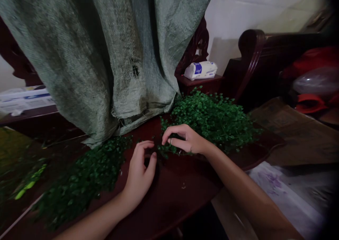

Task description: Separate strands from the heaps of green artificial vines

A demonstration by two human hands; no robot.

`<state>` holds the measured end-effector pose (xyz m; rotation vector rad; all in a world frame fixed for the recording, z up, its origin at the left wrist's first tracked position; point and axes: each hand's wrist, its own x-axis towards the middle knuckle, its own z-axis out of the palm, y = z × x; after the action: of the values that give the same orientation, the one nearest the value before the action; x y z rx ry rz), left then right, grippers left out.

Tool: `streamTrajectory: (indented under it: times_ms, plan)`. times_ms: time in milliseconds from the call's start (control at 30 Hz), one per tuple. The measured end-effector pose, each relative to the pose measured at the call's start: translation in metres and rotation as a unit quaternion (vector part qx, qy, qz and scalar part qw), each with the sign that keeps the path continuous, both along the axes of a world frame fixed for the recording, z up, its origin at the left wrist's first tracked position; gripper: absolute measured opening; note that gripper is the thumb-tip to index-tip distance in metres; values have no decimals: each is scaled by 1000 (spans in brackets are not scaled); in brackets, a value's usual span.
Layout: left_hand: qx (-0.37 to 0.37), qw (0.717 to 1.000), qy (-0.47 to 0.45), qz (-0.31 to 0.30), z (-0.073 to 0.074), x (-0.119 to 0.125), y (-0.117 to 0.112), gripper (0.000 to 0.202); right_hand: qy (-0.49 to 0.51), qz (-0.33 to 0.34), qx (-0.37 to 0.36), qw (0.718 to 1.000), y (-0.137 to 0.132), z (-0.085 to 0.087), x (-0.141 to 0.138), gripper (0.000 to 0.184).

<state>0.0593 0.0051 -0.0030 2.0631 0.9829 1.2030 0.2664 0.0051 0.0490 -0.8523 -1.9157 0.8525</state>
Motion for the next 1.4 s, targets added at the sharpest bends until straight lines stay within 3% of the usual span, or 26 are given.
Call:
streamTrajectory:
  times_ms: [167, 400, 533, 600, 800, 967, 1133, 1267, 1400]
  plan:
    - [-53, 997, 18, -50, -5, 1, 0, 33, 85, -9, -17, 996, 2, 1, 1, 13]
    - [-26, 998, 41, -38, -1, 1, -2, 29, 93, -25, -45, 994, 2, 2, 0, 10]
    - [10, 997, 60, -52, 7, 1, -3, 6, 77, -21, -34, 996, 4, 1, 0, 12]
    - [10, 997, 49, -56, 10, 1, -3, 9, 81, 2, -30, 996, 5, 0, 1, 16]
    - [-107, 990, -44, -83, 10, 1, -8, 12, 115, 57, -72, 989, 2, 5, 6, 14]
    - [-75, 996, -38, -33, 4, -1, -8, 10, -46, 60, -135, 988, -5, 9, 2, 22]
    - [-49, 998, 1, -34, 0, 0, -5, 7, -241, 82, -76, 964, -1, -4, -5, 37]
    - [-4, 997, 19, -80, 1, 1, -5, 3, -226, 113, -30, 967, 4, -12, -5, 31]
    - [1, 997, 12, -71, 3, 0, -6, 8, -188, 115, 5, 975, 3, -11, -2, 17]
